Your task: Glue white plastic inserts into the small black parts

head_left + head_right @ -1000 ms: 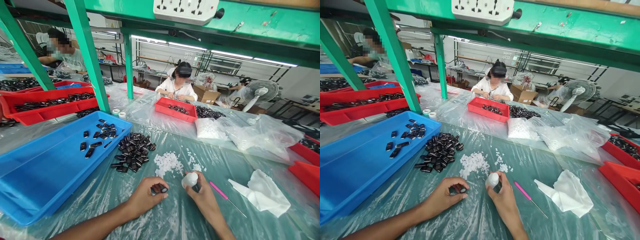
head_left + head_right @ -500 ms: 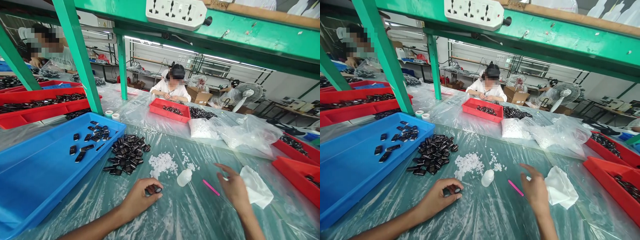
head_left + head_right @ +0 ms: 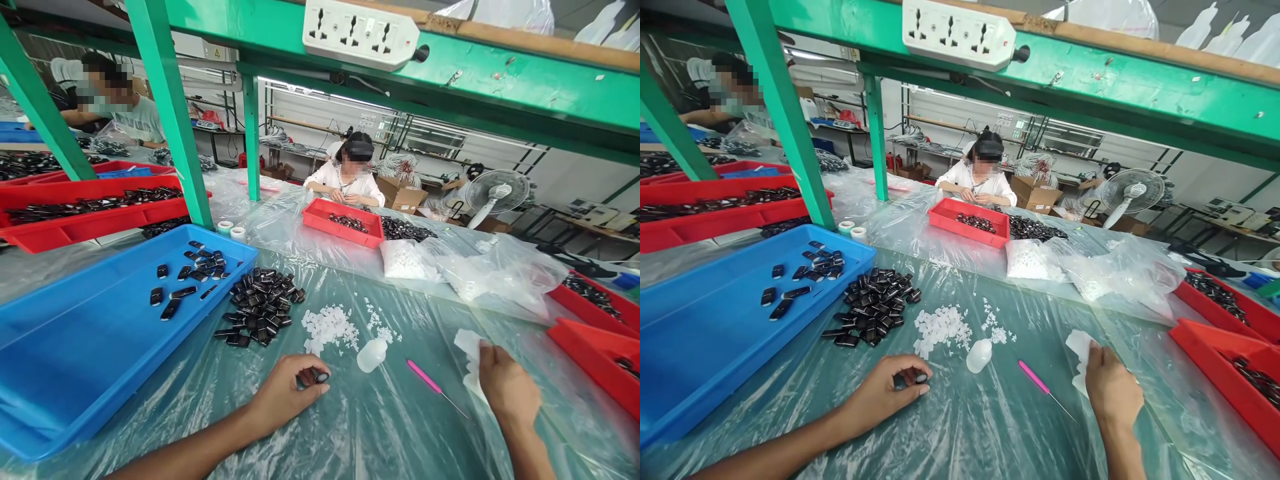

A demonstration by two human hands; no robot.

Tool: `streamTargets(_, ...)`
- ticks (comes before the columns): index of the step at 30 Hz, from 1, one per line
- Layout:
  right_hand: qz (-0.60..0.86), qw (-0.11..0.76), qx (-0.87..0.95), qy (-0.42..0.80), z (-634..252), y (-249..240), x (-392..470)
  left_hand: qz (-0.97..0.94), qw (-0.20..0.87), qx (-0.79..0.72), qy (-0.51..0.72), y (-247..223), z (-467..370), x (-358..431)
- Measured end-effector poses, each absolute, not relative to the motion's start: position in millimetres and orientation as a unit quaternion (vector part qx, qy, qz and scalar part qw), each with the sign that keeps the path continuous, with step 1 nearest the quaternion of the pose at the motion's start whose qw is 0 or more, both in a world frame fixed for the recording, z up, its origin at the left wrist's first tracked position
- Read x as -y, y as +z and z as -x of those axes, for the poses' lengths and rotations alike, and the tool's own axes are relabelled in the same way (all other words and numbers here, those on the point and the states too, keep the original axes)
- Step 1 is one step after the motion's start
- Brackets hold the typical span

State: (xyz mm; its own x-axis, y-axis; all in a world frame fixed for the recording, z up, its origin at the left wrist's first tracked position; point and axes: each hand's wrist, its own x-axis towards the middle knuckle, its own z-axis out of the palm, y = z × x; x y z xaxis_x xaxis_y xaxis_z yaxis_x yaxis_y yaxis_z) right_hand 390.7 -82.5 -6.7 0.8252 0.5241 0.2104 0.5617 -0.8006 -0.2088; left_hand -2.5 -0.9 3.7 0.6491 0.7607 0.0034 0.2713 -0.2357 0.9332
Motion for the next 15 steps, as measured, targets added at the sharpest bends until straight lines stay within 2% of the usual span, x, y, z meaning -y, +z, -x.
streamTargets(5,0.931,0.202,0.284,-0.111,-383,-2,80,-0.751,0.510,-0.343,0.241,5,3,1)
streamTargets(12,0.853,0.409,0.289,-0.143,-369,-2,81,-0.750,0.508,-0.352,0.235,7,3,2)
streamTargets(15,0.814,0.456,0.318,-0.165,-364,2,81,-0.746,0.512,-0.351,0.241,5,2,2)
